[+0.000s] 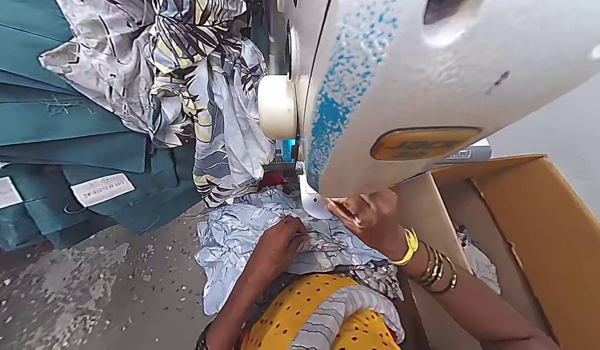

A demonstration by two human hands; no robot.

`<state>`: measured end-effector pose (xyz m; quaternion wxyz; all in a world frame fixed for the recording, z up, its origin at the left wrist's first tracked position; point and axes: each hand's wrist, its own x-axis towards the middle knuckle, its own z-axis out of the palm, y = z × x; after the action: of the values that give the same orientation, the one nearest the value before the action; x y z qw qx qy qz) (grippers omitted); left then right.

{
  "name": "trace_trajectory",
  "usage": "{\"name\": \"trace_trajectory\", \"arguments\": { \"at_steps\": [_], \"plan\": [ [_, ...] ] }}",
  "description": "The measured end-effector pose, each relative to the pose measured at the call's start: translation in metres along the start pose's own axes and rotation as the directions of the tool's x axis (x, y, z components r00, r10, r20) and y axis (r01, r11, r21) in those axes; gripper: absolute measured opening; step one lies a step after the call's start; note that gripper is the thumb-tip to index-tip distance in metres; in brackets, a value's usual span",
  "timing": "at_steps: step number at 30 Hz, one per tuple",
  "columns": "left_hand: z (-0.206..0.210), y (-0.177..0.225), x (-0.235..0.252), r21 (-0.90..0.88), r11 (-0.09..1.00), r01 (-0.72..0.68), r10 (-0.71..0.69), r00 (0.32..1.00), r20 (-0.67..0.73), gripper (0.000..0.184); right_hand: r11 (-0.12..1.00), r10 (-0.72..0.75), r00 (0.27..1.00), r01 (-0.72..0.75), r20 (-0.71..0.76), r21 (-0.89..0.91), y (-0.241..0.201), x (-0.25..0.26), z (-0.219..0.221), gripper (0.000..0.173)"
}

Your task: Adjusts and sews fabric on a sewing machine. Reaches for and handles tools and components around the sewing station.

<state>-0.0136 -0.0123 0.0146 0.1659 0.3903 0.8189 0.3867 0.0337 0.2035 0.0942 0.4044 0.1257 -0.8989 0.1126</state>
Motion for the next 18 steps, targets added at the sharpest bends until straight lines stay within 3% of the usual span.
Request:
{"name": "trace_trajectory", "arguments": {
  "at_steps": [2,4,9,12,14,15,18],
  "plan": [
    [0.0,0.0,0.0,0.003,1.0,-0.005,0.005,1.0,0.009,0.014,0.982,-0.146,0.989,0.147,0.018,-0.12,0.001,0.007,0.001,0.015],
    [0.001,0.001,0.001,0.009,1.0,-0.006,0.006,1.0,0.021,0.014,0.973,-0.163,0.985,0.171,0.063,-0.153,0.0,0.017,-0.001,0.016],
    [0.003,0.01,0.001,0.016,1.0,-0.016,0.015,0.998,0.058,0.013,0.993,-0.094,0.994,0.098,0.053,-0.07,0.003,0.016,-0.002,0.014],
    [-0.002,0.012,-0.003,0.045,0.999,-0.003,-0.003,0.992,0.127,0.019,0.981,0.132,0.99,-0.138,0.051,0.138,0.004,-0.001,-0.01,0.012],
    [-0.004,0.011,-0.009,0.087,0.996,0.022,-0.034,0.989,0.142,0.021,0.909,0.384,0.917,-0.397,0.11,0.13,0.013,-0.018,-0.022,0.014],
    [-0.003,0.009,-0.012,0.098,0.995,0.007,-0.017,0.995,0.102,0.018,0.864,0.495,0.853,-0.504,0.164,0.012,0.023,-0.027,-0.03,0.019],
    [0.008,0.004,-0.025,0.204,0.962,-0.18,0.209,0.969,-0.132,0.007,0.714,0.698,0.561,-0.586,0.445,-0.383,0.052,-0.056,-0.042,0.049]
  ]
}}
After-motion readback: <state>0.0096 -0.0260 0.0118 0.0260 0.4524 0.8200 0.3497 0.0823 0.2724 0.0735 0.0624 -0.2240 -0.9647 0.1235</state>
